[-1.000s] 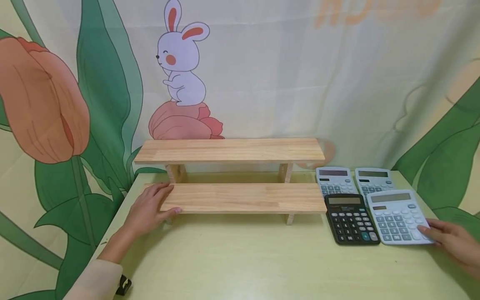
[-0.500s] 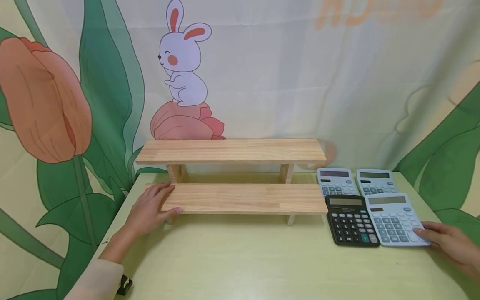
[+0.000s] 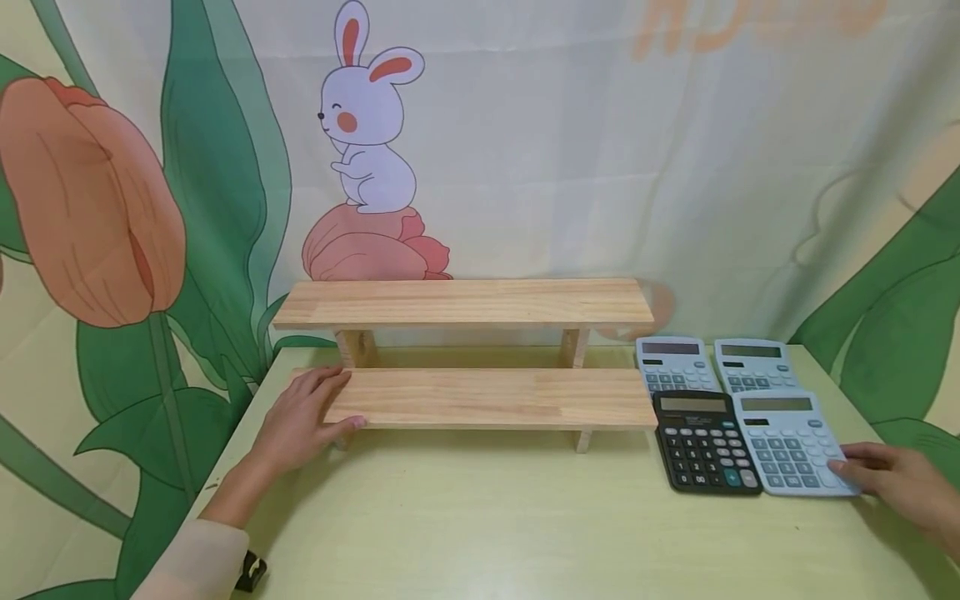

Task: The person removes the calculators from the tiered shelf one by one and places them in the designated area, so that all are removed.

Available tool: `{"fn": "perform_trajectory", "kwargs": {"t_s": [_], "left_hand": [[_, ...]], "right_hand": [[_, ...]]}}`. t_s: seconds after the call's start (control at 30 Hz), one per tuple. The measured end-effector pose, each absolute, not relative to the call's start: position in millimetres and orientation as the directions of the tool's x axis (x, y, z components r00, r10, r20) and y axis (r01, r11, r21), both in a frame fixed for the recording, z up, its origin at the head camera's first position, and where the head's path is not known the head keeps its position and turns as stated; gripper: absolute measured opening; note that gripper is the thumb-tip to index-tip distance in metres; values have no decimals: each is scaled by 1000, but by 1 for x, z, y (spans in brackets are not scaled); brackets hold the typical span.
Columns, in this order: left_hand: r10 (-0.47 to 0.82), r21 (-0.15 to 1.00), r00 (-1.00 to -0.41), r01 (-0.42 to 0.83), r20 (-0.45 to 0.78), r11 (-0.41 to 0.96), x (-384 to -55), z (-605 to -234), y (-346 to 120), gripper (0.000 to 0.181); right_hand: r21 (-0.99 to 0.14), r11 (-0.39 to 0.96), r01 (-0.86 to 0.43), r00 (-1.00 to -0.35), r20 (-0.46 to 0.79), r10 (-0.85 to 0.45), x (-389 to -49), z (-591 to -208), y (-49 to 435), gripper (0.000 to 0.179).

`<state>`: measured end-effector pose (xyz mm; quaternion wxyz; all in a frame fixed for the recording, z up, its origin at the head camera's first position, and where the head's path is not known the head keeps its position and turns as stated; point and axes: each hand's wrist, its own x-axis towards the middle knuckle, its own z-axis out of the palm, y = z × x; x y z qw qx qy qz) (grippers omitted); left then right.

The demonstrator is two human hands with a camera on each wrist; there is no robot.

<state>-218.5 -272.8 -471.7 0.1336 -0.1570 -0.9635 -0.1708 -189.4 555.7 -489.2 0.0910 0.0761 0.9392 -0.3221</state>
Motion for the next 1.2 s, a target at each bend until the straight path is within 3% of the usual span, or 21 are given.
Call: {"fn": "perform_trajectory", "kwargs": {"t_s": [0.33, 0.7, 0.93, 1.2], "left_hand": [[263, 280, -911, 355, 318, 892, -219, -471, -271, 86], [276, 277, -905, 370, 324, 887, -218, -469, -272, 86], [287, 279, -903, 379, 320, 882, -220, -466, -271, 85], [310, 277, -905, 390, 292, 878, -210, -444, -261, 82]], "right_hand": [[-519, 840, 158, -985, -140, 99, -183, -488, 544, 59], [-393, 917, 65, -988, -152, 5, -176, -463, 529, 77], [-370, 929, 10, -989, -140, -45, -172, -432, 514, 82], [-363, 927, -97, -994, -16, -111, -167, -375, 478, 79]]}}
